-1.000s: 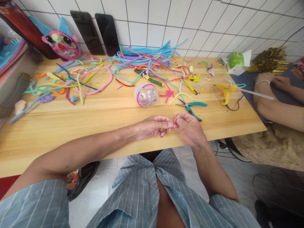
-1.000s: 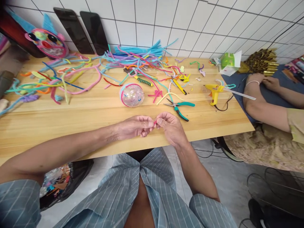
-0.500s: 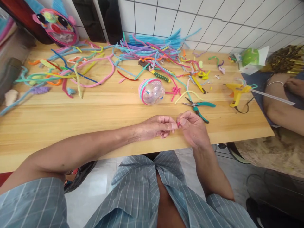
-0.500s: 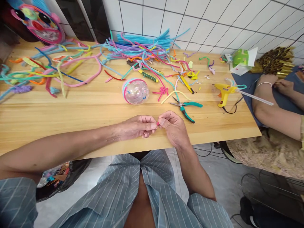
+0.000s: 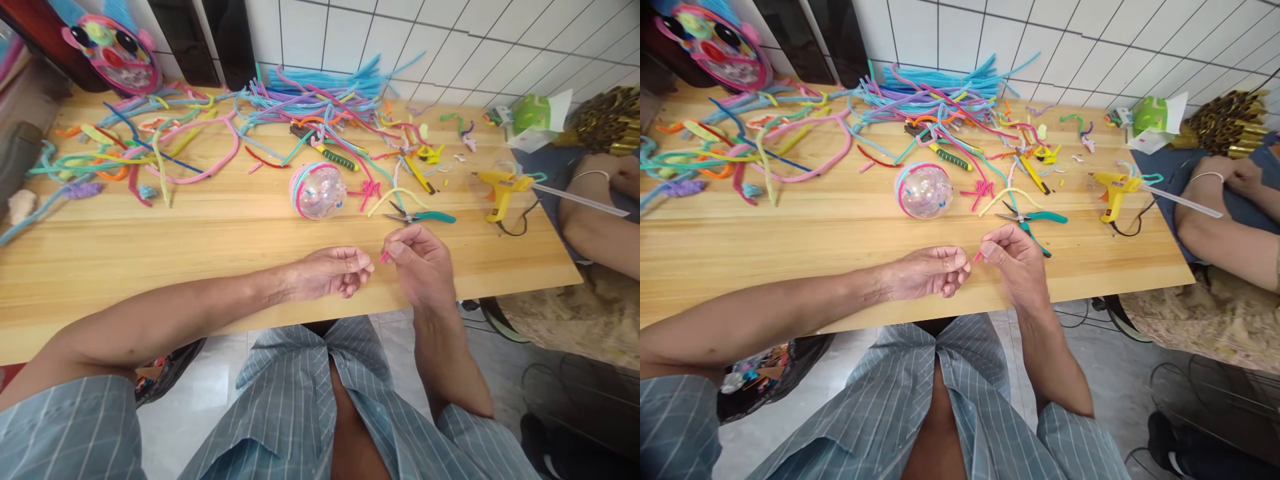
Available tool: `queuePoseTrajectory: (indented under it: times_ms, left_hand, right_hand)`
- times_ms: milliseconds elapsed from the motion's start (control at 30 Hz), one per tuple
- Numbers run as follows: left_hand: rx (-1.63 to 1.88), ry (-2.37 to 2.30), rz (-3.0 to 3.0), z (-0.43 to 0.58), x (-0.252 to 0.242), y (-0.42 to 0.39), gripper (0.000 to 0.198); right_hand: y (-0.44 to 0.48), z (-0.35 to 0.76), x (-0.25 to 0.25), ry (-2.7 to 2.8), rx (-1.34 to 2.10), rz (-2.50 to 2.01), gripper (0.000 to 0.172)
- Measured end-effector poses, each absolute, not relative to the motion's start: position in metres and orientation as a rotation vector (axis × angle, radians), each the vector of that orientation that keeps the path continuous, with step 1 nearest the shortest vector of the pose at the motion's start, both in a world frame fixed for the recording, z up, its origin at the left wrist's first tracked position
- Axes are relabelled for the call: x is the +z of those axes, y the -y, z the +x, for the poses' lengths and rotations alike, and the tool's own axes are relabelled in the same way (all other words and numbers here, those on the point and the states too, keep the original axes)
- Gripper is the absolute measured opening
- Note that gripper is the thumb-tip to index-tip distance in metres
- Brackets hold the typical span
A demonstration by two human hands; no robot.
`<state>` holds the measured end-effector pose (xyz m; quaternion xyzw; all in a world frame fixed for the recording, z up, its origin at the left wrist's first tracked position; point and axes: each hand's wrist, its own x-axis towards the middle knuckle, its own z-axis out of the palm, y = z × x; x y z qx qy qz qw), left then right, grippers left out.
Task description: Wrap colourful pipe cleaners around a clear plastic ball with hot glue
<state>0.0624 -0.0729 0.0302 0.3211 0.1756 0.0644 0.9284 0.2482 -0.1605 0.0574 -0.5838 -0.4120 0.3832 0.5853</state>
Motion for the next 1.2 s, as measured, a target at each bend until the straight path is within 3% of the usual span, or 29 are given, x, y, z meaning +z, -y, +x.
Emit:
queuePoseTrajectory:
  times_ms: [333,833,1200]
  left_hand:
    - [0.197,-0.430,0.661,0.066,0.028,0.072,0.061]
    - [0.289,-0.464,0.724,0.067,0.027,0.078,0.060]
    - [0.237,-0.449,0.689,0.067,0.024,0.076,0.065]
  right_hand:
    - [0.164,0.261,0.059,1.453,0.390,-1.619,0.006]
    - [0.172,0.230,0.065,1.660,0.197,-1.609,0.020]
    - [0.173,0.230,0.057,1.546,0.212,-1.578,0.020]
